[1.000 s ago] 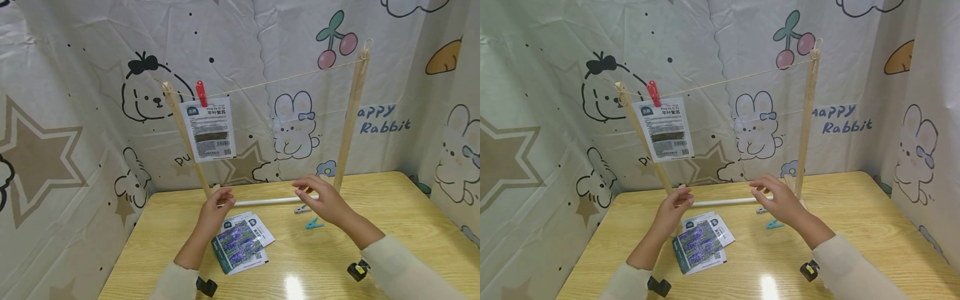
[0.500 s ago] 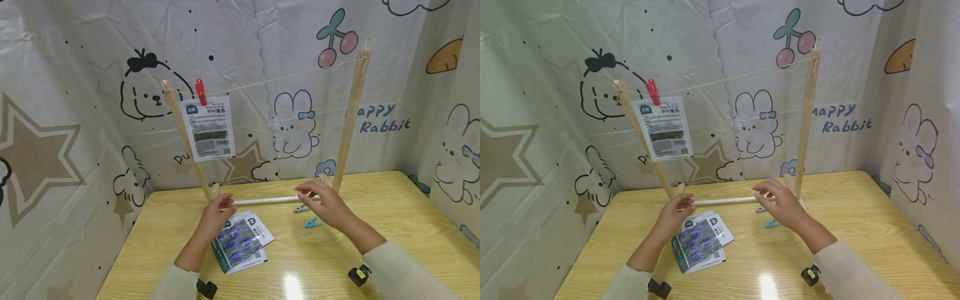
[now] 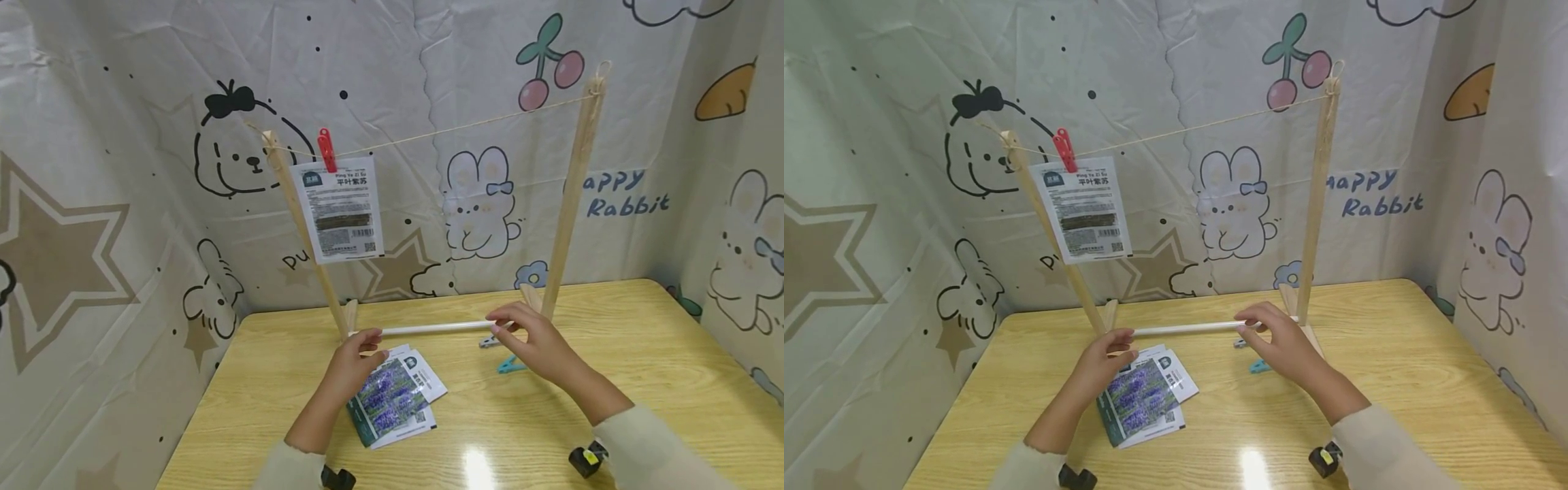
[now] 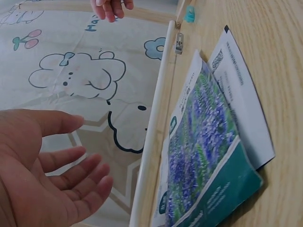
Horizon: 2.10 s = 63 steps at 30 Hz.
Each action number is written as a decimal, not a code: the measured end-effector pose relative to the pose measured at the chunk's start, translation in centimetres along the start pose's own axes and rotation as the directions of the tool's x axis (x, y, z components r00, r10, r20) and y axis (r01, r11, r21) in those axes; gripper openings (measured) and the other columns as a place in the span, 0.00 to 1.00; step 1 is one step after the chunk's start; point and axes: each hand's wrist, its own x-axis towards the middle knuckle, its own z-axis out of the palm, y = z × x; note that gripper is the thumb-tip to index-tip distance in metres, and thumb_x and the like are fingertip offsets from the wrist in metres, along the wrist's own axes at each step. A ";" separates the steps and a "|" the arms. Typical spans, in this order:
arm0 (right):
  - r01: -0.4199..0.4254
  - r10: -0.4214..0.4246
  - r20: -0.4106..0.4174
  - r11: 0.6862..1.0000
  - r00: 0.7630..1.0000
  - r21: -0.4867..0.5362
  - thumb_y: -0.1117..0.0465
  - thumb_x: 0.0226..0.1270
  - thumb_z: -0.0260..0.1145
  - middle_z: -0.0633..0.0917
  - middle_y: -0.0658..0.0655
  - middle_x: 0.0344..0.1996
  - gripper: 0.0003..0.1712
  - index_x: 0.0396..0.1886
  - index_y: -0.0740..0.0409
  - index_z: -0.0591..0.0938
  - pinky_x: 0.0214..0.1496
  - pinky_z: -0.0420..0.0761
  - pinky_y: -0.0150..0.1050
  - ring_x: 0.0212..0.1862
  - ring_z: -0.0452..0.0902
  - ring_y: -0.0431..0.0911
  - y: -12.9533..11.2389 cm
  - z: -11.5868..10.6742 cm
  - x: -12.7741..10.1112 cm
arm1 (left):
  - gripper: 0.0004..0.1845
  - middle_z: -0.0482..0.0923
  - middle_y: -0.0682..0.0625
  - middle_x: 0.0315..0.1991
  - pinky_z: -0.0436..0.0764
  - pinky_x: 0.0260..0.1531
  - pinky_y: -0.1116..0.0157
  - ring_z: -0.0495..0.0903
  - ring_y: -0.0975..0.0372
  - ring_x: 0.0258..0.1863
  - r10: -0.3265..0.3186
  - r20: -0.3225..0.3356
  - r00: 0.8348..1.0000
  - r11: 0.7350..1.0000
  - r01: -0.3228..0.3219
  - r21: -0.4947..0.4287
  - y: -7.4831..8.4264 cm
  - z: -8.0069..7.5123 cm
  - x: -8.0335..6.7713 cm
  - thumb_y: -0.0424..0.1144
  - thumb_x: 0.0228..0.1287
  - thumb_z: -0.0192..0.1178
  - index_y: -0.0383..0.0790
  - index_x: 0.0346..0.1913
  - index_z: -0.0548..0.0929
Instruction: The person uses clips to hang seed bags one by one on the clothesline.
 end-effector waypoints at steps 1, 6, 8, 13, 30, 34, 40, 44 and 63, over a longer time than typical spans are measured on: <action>-0.004 0.004 0.003 1.000 1.000 0.004 0.62 0.74 0.64 0.84 0.50 0.48 0.11 0.53 0.48 0.84 0.48 0.82 0.33 0.45 0.79 0.35 0.0 0.0 -0.1 | 0.24 0.77 0.40 0.62 0.78 0.60 0.49 0.75 0.47 0.62 -0.006 0.000 1.000 1.000 0.006 0.006 -0.1 0.1 0.0 0.39 0.71 0.62 0.37 0.67 0.75; -0.027 0.027 0.017 1.000 0.999 0.012 0.63 0.74 0.64 0.84 0.52 0.49 0.11 0.52 0.48 0.84 0.49 0.82 0.34 0.46 0.77 0.34 0.3 0.2 -0.7 | 0.25 0.78 0.40 0.62 0.79 0.59 0.48 0.76 0.46 0.61 -0.006 -0.009 1.000 1.000 0.007 0.026 -0.7 0.4 -0.1 0.39 0.70 0.64 0.34 0.66 0.76; -0.034 0.033 0.023 0.999 0.999 0.013 0.63 0.74 0.64 0.84 0.52 0.49 0.11 0.52 0.49 0.84 0.49 0.82 0.34 0.47 0.77 0.35 0.4 0.3 -1.0 | 0.25 0.79 0.39 0.61 0.79 0.59 0.48 0.77 0.45 0.60 0.001 -0.012 1.000 1.000 -0.001 0.031 -1.0 0.5 -0.1 0.38 0.69 0.64 0.33 0.66 0.76; -0.073 0.072 0.045 0.997 0.996 0.023 0.62 0.74 0.64 0.84 0.48 0.48 0.12 0.53 0.48 0.84 0.51 0.83 0.36 0.48 0.79 0.38 0.5 0.5 -1.5 | 0.26 0.79 0.38 0.60 0.79 0.58 0.48 0.78 0.44 0.59 0.013 -0.017 1.000 0.999 -0.012 0.030 -1.5 0.9 -0.2 0.37 0.68 0.65 0.33 0.66 0.76; -0.177 0.172 0.089 0.983 0.981 0.049 0.59 0.75 0.63 0.83 0.55 0.51 0.14 0.55 0.59 0.83 0.51 0.81 0.35 0.50 0.76 0.35 2.3 1.2 -2.8 | 0.29 0.77 0.36 0.61 0.78 0.58 0.45 0.76 0.42 0.62 -0.059 0.026 0.998 0.996 0.057 0.072 -2.3 1.7 -0.5 0.38 0.65 0.67 0.34 0.67 0.75; -0.213 0.208 0.100 0.976 0.973 0.051 0.57 0.76 0.63 0.82 0.55 0.53 0.15 0.56 0.58 0.83 0.51 0.81 0.34 0.51 0.77 0.39 2.7 1.3 -3.2 | 0.30 0.77 0.35 0.62 0.79 0.59 0.45 0.75 0.41 0.63 -0.063 0.058 0.996 0.995 0.058 0.083 -2.7 1.9 -0.5 0.37 0.64 0.68 0.33 0.67 0.75; -0.279 0.271 0.130 0.959 0.954 0.044 0.53 0.76 0.62 0.81 0.55 0.57 0.18 0.59 0.56 0.81 0.57 0.80 0.42 0.59 0.76 0.53 3.0 1.3 -3.7 | 0.30 0.76 0.35 0.61 0.79 0.59 0.46 0.76 0.41 0.62 -0.053 0.071 0.996 0.994 0.046 0.096 -3.1 2.1 -0.5 0.36 0.63 0.69 0.33 0.67 0.75; -0.333 0.322 0.161 0.941 0.933 0.050 0.54 0.76 0.62 0.79 0.56 0.60 0.19 0.62 0.55 0.79 0.63 0.77 0.53 0.64 0.73 0.57 3.1 1.1 -3.9 | 0.30 0.76 0.35 0.61 0.79 0.59 0.45 0.76 0.40 0.62 -0.048 0.068 0.997 0.992 0.039 0.122 -3.0 2.2 -0.6 0.36 0.62 0.70 0.33 0.67 0.75; -0.409 0.384 0.259 0.911 0.886 0.051 0.54 0.76 0.62 0.74 0.65 0.64 0.29 0.70 0.64 0.72 0.63 0.77 0.42 0.66 0.73 0.61 4.4 0.5 -4.7 | 0.31 0.79 0.35 0.58 0.77 0.60 0.44 0.79 0.44 0.58 -0.036 0.078 0.996 0.963 0.014 0.270 -3.4 2.4 -0.5 0.33 0.55 0.73 0.29 0.63 0.78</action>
